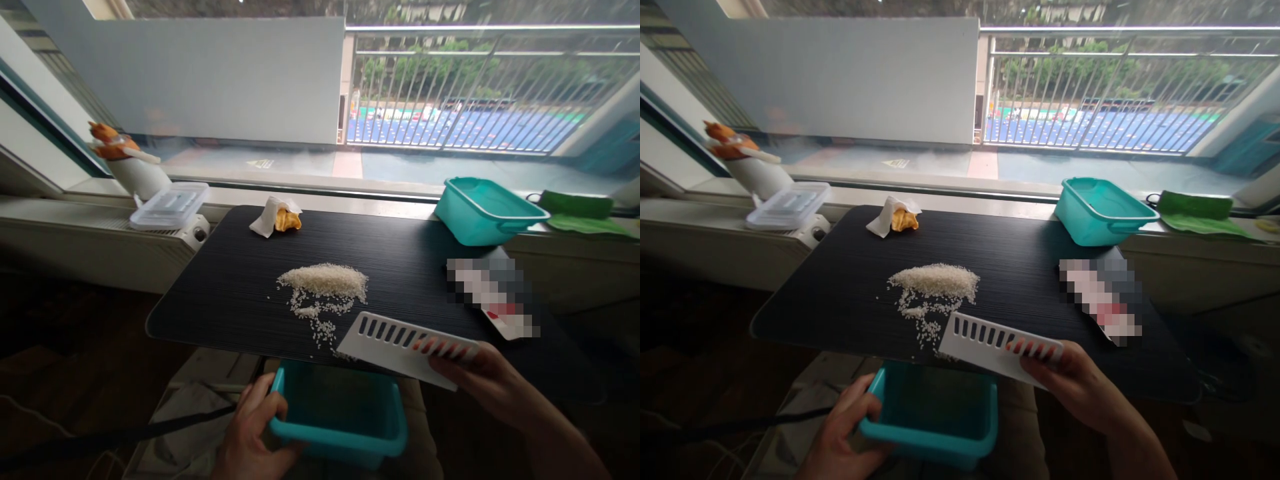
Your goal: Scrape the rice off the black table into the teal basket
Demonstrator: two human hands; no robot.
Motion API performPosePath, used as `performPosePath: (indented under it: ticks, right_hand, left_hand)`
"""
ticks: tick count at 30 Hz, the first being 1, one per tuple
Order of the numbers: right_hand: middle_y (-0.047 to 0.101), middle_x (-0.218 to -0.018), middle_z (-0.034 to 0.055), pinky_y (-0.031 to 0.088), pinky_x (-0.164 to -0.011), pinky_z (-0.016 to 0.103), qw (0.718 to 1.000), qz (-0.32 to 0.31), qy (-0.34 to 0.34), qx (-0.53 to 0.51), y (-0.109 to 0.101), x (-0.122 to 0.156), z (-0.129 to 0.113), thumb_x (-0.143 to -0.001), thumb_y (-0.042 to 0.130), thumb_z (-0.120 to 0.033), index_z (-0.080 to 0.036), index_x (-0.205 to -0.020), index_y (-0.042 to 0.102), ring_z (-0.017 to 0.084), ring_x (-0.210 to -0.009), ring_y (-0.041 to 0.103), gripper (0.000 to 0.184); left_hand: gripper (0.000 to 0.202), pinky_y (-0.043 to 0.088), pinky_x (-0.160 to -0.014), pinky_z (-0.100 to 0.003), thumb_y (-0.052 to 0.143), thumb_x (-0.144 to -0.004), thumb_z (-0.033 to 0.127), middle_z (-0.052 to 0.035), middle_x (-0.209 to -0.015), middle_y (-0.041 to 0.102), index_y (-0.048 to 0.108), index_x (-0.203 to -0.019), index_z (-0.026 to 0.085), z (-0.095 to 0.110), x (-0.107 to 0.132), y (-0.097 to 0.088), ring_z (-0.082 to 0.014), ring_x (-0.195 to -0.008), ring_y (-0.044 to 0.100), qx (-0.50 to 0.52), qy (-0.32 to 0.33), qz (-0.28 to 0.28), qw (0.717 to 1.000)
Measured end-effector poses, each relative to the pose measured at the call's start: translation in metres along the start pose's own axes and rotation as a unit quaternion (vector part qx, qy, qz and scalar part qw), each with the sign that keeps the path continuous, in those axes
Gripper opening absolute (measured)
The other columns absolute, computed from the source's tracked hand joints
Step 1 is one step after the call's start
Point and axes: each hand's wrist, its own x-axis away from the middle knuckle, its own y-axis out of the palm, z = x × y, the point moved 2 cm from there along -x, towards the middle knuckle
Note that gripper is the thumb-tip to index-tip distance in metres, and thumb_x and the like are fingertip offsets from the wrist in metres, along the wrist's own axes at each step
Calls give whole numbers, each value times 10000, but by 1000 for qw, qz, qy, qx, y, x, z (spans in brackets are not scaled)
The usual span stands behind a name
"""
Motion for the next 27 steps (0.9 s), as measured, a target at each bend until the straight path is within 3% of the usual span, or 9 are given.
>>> performPosePath:
  ticks: [6,12,16,22,27]
  right_hand:
    - [811,-961,69,612,-848,411,996,79,28,-7,-7,10,-5,-756,752,-527,-247,-960,822,343,-937,749,354]
    - [818,-898,65,638,-763,385,998,35,38,-19,-1,18,-6,-764,756,-477,-246,-928,825,331,-865,763,291]
    - [812,-952,71,626,-805,402,998,41,37,-15,-2,12,-7,-780,730,-508,-243,-953,821,338,-905,756,329]
    - [816,-930,43,638,-730,332,1000,-26,10,-2,11,4,-4,-835,705,-425,-255,-979,813,290,-850,767,248]
    - [815,-939,50,638,-726,319,1000,3,-18,-7,14,-1,-8,-831,716,-406,-242,-966,813,287,-846,769,233]
  left_hand:
    - [231,509,-760,-289,716,-574,116,-13,-969,645,514,-615,220,0,-1,2,-202,-866,619,14,-12,21,1000]
    - [213,505,-783,-296,709,-595,136,-23,-1015,638,515,-625,220,-4,1,4,-210,-900,607,13,-15,12,1000]
    - [191,522,-768,-285,713,-600,146,-27,-1011,653,541,-632,223,-6,1,3,-210,-886,617,-1,4,-7,1000]
    - [191,540,-757,-282,742,-616,192,-30,-998,660,555,-634,224,-5,-2,-2,-212,-879,634,-10,12,-15,1000]
    - [200,544,-756,-283,733,-601,162,-26,-992,660,543,-627,221,-5,-2,-3,-212,-886,640,-17,14,-16,1000]
